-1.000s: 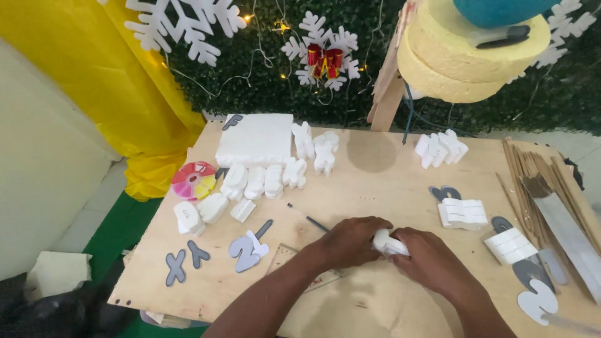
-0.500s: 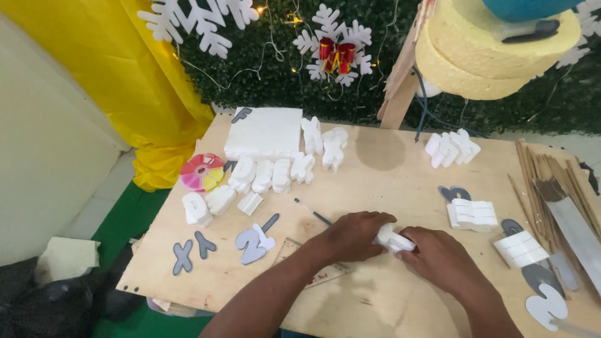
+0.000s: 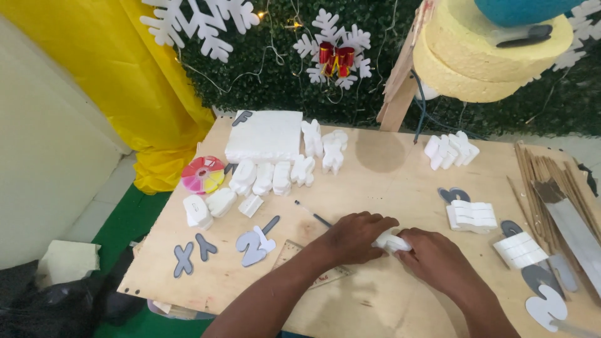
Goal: Assembling letters or shapes by arranging small foam blocks on a table.
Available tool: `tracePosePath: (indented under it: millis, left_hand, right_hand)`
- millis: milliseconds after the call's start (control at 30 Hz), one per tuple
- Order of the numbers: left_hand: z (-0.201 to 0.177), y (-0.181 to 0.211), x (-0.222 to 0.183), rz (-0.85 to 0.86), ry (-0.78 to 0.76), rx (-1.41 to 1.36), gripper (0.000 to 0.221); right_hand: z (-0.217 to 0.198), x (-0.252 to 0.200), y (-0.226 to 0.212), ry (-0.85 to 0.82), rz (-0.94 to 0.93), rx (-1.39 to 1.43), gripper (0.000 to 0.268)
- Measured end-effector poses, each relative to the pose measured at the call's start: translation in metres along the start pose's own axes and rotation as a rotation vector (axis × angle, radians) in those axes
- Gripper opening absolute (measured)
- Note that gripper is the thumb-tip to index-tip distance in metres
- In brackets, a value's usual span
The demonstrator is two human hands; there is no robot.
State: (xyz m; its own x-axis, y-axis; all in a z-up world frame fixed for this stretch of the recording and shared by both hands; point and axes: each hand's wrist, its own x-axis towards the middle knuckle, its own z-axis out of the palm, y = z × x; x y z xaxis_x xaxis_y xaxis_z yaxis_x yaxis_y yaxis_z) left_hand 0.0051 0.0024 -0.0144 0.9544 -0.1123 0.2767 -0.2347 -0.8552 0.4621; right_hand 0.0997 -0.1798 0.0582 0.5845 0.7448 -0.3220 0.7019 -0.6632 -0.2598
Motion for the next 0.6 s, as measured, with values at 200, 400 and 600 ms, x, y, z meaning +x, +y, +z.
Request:
tracePosePath:
  millis: [200, 400, 600]
  left_hand:
    - [-0.004, -0.001, 0.0, 0.038, -0.024, -0.008, 0.057]
    - [0.0, -0.005, 0.0, 0.018, -0.03, -0.007, 0.052]
    - [-0.032, -0.005, -0.006, -0.037, -0.112, -0.058, 0.049]
  right_hand:
    - [-0.001, 0.0, -0.001, 0.008, -0.006, 0.032, 0.018]
    - [-0.005, -0.002, -0.005, -0.028, 0.016, 0.064, 0.017]
    - [-0.026, -0.014, -0.023, -0.09, 0.135, 0.146, 0.046]
